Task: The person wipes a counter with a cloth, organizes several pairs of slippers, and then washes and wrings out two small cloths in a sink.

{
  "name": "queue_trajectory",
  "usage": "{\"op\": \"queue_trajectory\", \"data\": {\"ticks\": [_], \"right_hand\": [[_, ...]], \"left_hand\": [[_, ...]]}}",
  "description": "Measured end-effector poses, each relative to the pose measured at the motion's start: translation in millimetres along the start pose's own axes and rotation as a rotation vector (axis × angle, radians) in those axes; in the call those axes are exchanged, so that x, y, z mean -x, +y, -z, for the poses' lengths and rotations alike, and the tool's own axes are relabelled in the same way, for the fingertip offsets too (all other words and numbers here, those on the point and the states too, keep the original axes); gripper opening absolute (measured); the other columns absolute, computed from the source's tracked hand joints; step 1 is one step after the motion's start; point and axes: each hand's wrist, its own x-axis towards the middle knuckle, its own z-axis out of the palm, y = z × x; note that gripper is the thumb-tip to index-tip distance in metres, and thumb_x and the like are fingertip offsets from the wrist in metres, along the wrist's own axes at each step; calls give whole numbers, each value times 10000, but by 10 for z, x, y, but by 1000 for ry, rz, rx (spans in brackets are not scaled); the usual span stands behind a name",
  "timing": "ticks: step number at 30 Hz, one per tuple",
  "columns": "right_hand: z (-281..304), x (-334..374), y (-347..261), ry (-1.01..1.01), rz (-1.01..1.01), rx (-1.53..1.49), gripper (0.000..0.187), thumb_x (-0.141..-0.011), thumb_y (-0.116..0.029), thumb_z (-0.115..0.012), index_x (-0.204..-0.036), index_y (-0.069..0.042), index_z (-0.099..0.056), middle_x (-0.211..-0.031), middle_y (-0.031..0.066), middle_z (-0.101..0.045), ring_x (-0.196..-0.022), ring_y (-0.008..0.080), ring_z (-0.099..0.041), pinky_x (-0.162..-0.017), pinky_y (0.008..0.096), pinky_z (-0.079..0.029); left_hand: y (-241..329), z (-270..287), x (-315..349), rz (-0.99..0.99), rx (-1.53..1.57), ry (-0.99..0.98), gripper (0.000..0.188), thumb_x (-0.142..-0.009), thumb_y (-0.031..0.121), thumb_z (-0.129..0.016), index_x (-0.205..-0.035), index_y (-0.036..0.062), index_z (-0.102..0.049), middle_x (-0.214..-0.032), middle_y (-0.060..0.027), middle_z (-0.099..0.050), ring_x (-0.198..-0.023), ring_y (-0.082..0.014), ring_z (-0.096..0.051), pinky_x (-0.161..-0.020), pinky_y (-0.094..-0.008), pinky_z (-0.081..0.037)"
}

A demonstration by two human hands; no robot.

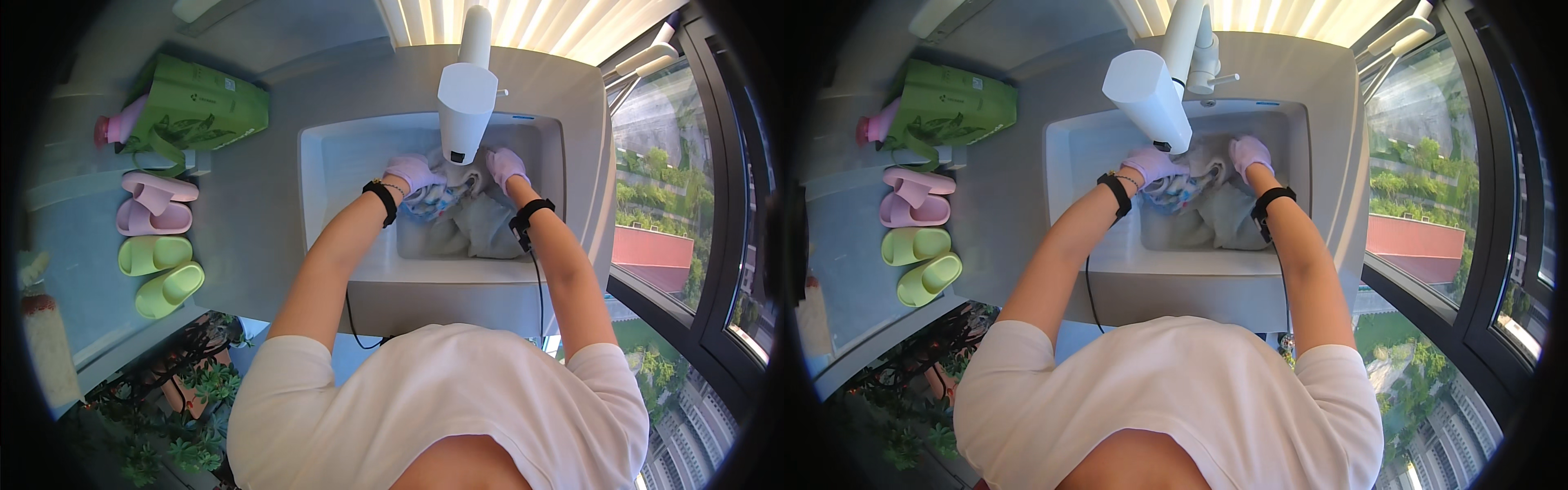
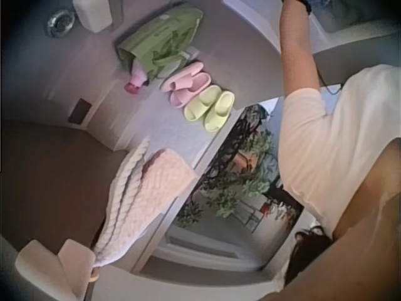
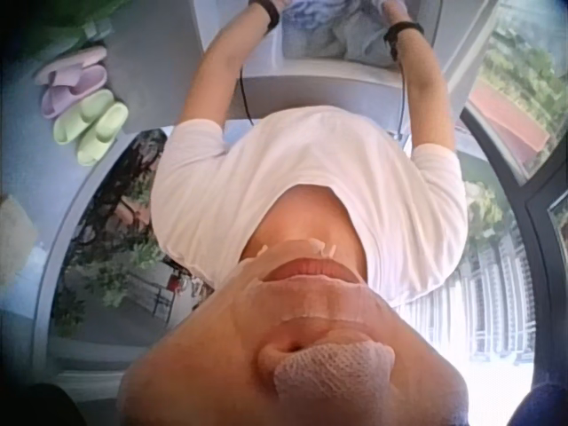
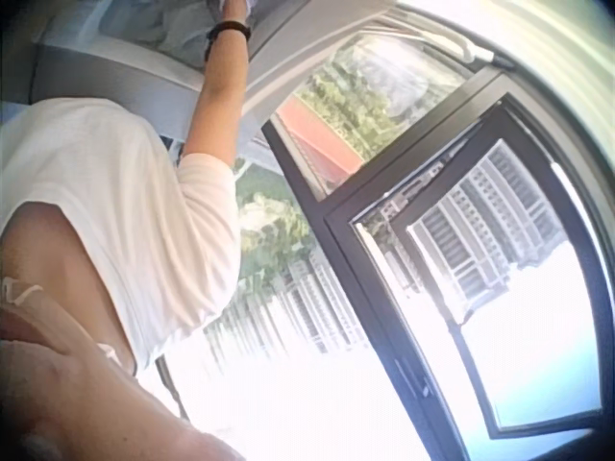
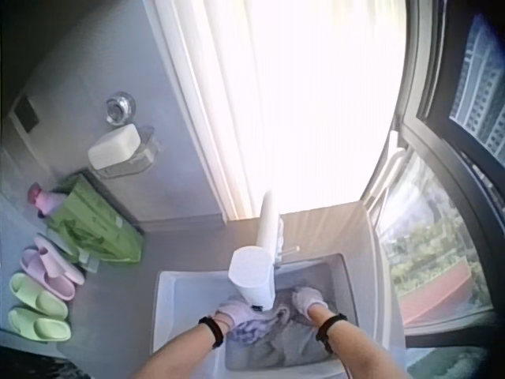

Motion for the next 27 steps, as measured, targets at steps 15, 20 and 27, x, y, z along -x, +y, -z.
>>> {"op": "queue_trajectory", "data": {"ticks": [15, 20, 27], "right_hand": [[-231, -29, 34, 62, 205, 117, 345, -863, -287, -451, -1035, -68, -655, -1113, 191, -595, -1081, 363, -520, -926, 413, -430], [-73, -257, 219, 41, -78, -292, 332, -844, -260, -490, -1055, -45, -631, -1195, 208, -546, -1053, 367, -545, -931, 395, -422], [-213, -173, 324, -33, 432, 108, 340, -859, -248, -470, -1103, -68, -625, -1167, 168, -579, -1080, 341, -535, -960, 392, -407]], "left_hand": [[-241, -180, -300, -48, 118, 416, 350, -783, 241, -623, -1068, 46, -565, -1067, -193, -594, -969, -362, -585, -829, -435, -476], [-640, -251, -473, -55, 21, 483, 305, -762, 180, -621, -1036, 48, -598, -1009, -193, -598, -903, -365, -600, -798, -440, -480], [-308, -123, -240, -139, -70, 235, 350, -776, 126, -575, -1122, 77, -575, -1095, -167, -595, -1049, -335, -561, -907, -422, -442]]}}
